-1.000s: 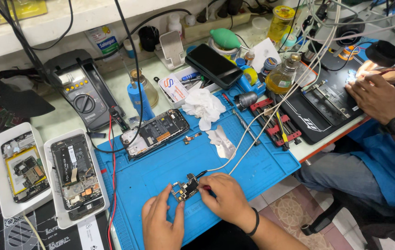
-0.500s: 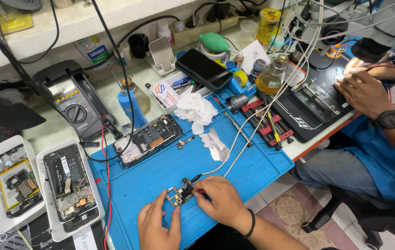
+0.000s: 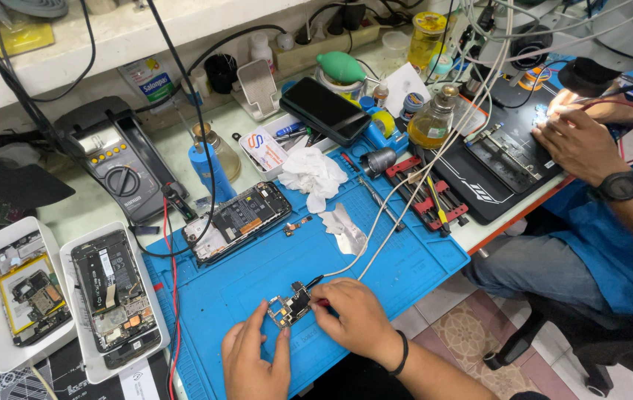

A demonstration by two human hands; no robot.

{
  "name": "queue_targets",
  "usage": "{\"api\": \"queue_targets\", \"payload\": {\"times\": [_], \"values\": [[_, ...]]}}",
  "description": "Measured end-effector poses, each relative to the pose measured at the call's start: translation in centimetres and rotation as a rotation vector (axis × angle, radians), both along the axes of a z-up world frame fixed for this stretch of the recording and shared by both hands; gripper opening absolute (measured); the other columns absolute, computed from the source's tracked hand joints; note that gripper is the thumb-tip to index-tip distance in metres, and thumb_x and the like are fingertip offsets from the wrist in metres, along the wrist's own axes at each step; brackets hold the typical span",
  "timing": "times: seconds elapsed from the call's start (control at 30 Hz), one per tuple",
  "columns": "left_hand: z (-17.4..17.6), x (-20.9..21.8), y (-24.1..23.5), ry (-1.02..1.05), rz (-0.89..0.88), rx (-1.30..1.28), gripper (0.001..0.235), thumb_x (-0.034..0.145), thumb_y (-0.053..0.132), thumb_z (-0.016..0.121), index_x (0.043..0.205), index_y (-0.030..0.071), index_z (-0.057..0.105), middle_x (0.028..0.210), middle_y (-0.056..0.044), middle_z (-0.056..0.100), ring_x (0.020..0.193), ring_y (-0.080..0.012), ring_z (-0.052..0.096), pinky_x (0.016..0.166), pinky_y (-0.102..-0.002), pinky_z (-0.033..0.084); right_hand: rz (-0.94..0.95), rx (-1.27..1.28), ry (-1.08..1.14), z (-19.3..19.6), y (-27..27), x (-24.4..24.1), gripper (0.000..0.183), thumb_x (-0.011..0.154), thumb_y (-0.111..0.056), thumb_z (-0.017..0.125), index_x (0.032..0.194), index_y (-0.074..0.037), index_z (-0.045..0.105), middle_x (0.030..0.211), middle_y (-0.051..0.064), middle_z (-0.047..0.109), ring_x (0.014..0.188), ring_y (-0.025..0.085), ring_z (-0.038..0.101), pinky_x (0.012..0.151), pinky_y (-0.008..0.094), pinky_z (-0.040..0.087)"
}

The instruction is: The person tests a small circuit board using multimeter probes and alligator clips, repeatedly connecting and disconnecting the probes at different points on the board while holding it in hand.

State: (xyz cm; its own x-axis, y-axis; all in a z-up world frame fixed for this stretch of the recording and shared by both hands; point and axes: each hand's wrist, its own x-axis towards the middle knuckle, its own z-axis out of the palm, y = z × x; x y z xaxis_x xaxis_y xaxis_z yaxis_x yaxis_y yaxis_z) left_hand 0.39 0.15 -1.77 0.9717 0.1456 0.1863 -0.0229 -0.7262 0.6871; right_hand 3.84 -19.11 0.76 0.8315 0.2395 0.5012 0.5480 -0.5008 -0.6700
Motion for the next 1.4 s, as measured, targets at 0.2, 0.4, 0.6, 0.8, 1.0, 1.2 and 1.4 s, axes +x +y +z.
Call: {"api": "queue_targets", "payload": {"times": [0.2,0.4,0.6,0.8,1.0,1.2,1.4], "values": [[0.2,0.0,-0.1,0.013,-0.007,-0.003,0.058,0.076,0.017,0.081,0.131,0.01,0.065,0.094,-0.01,0.075,0.09,-0.0209,0.065,0.089,-0.036,0.05,-0.018,-0.002,-0.003,-0.1,0.1,-0.1,0.014,0.082,-0.008,0.074,0.093,-0.006,0.066,0.079,0.008,0.071,0.075,0.028,0.069,0.07,0.04,0.053],[0.3,-0.1,0.0,-0.004,-0.005,0.003,0.058,0.075,0.017,0.081,0.131,0.01,0.066,0.093,-0.01,0.074,0.09,-0.0212,0.065,0.089,-0.036,0.05,-0.023,0.002,-0.015,-0.1,0.1,-0.1,0.015,0.082,-0.008,0.075,0.094,-0.007,0.065,0.079,0.007,0.071,0.074,0.028,0.069,0.069,0.04,0.053],[0.4,-0.2,-0.2,-0.027,0.005,-0.002,0.059,0.074,0.017,0.082,0.13,0.01,0.066,0.094,-0.009,0.075,0.089,-0.0212,0.064,0.088,-0.036,0.05,-0.027,0.003,-0.012,-0.1,0.2,-0.1,0.015,0.083,-0.008,0.075,0.094,-0.007,0.065,0.079,0.007,0.071,0.073,0.028,0.069,0.069,0.039,0.053],[0.6,-0.2,-0.2,-0.048,0.0,-0.01,0.058,0.074,0.016,0.082,0.13,0.01,0.066,0.099,-0.009,0.075,0.089,-0.0214,0.064,0.087,-0.036,0.051,-0.034,0.001,-0.035,-0.3,0.2,-0.1,0.016,0.083,-0.008,0.076,0.095,-0.007,0.066,0.078,0.008,0.071,0.074,0.027,0.07,0.069,0.039,0.054],[0.8,-0.2,-0.3,-0.042,0.004,-0.031,0.059,0.074,0.015,0.081,0.13,0.01,0.066,0.107,-0.008,0.076,0.09,-0.0211,0.065,0.086,-0.036,0.051,-0.04,0.003,-0.034,-0.4,0.3,-0.1,0.015,0.083,-0.009,0.076,0.094,-0.006,0.067,0.078,0.008,0.071,0.074,0.027,0.07,0.069,0.038,0.055],[0.9,-0.2,-0.3,-0.035,-0.011,-0.028,0.059,0.075,0.014,0.081,0.131,0.009,0.065,0.108,-0.008,0.076,0.093,-0.0212,0.064,0.087,-0.036,0.051,-0.034,-0.005,-0.018,-0.3,0.2,0.0,0.015,0.083,-0.009,0.075,0.095,-0.007,0.067,0.079,0.008,0.072,0.075,0.028,0.071,0.07,0.039,0.055],[1.1,-0.3,-0.3,0.009,-0.001,-0.027,0.059,0.074,0.014,0.081,0.131,0.009,0.065,0.104,-0.008,0.075,0.091,-0.0211,0.064,0.087,-0.036,0.05,-0.036,-0.011,-0.001,-0.4,0.2,-0.1,0.015,0.083,-0.01,0.075,0.095,-0.007,0.067,0.078,0.008,0.071,0.074,0.028,0.07,0.07,0.039,0.054]]}}
